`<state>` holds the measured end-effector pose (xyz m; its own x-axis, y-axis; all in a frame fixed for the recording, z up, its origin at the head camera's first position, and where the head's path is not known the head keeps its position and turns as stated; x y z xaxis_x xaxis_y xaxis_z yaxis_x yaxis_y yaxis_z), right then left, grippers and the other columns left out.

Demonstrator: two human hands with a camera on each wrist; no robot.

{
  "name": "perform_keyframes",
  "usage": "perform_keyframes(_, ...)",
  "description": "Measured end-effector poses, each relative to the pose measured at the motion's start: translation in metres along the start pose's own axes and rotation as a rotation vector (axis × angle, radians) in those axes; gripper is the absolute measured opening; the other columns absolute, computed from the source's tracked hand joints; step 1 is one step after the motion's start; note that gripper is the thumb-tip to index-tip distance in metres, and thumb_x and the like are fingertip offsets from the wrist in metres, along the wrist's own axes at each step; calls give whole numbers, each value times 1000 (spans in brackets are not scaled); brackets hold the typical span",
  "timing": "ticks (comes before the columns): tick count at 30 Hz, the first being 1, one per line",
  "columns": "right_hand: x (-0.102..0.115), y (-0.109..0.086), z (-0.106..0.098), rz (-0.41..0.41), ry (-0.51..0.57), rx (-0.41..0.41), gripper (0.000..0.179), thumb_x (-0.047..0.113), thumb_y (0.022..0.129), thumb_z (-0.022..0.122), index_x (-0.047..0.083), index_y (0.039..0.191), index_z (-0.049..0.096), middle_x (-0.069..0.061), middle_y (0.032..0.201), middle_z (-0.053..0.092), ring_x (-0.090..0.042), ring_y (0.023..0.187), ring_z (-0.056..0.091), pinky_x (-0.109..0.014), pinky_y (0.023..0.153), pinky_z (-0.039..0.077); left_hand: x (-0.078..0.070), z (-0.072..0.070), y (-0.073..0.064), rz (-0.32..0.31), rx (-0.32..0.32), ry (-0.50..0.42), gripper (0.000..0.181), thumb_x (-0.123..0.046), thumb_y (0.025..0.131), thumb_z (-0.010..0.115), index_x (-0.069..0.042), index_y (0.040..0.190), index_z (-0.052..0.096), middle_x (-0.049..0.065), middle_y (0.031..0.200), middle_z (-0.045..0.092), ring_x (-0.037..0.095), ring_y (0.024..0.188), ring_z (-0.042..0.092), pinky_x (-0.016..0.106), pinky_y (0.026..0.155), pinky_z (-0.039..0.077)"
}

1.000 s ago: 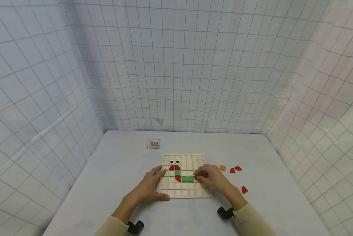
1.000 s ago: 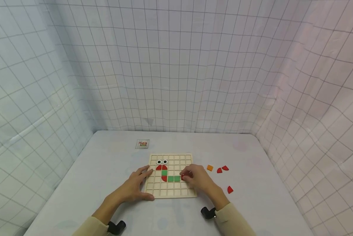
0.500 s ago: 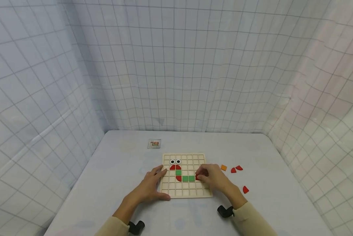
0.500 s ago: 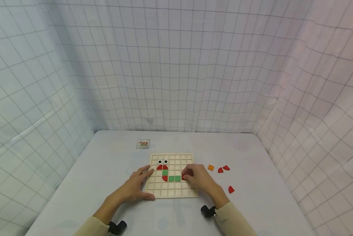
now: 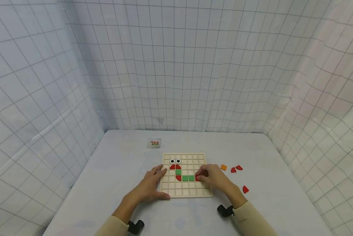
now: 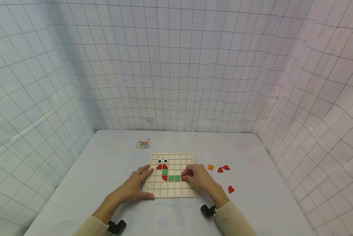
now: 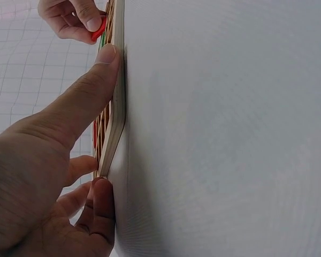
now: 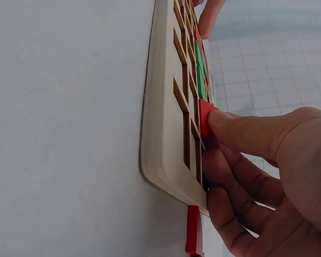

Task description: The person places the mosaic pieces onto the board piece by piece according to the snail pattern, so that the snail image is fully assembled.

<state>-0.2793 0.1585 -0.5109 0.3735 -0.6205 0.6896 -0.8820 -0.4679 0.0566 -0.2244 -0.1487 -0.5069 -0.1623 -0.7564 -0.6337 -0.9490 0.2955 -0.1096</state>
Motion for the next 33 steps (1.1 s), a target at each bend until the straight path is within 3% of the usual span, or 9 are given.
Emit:
perform_keyframes(15,3,-1,-3,-33,-52,-25,8,8,103,89,16,100,88,6,99,75,-3,86,63,-21,76,57,2,3,3,-23,-7,25,122,-47,77,111,-12,177,50,13,192,34,49,168,43,69,132,49)
perform_keyframes(23,4,-1,-3,-10,-60,-10,13,5,102,88,17,96,90,4,100,75,-5,85,61,-21,74,54,2,4,2,-21,-2,25,122,-48,77,111,-12,177,50,14,192,34,49,167,43,69,132,49)
perform_keyframes(33,8,-4,-4,5,-54,2,9,5,101,90,13,102,92,4,99,73,-7,83,59,-21,70,51,3,4,2,-25,1,28,123,-48,77,111,-13,177,50,13,192,34,49,167,43,69,132,49)
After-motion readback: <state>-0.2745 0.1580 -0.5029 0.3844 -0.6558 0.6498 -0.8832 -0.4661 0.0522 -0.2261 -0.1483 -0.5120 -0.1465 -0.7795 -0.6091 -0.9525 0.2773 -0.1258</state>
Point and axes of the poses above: each hand's wrist, its own y-axis towards the middle knuckle, its own z-axis out of the palm, x = y × z, the point moved 4 cm from there along y, towards the middle knuckle
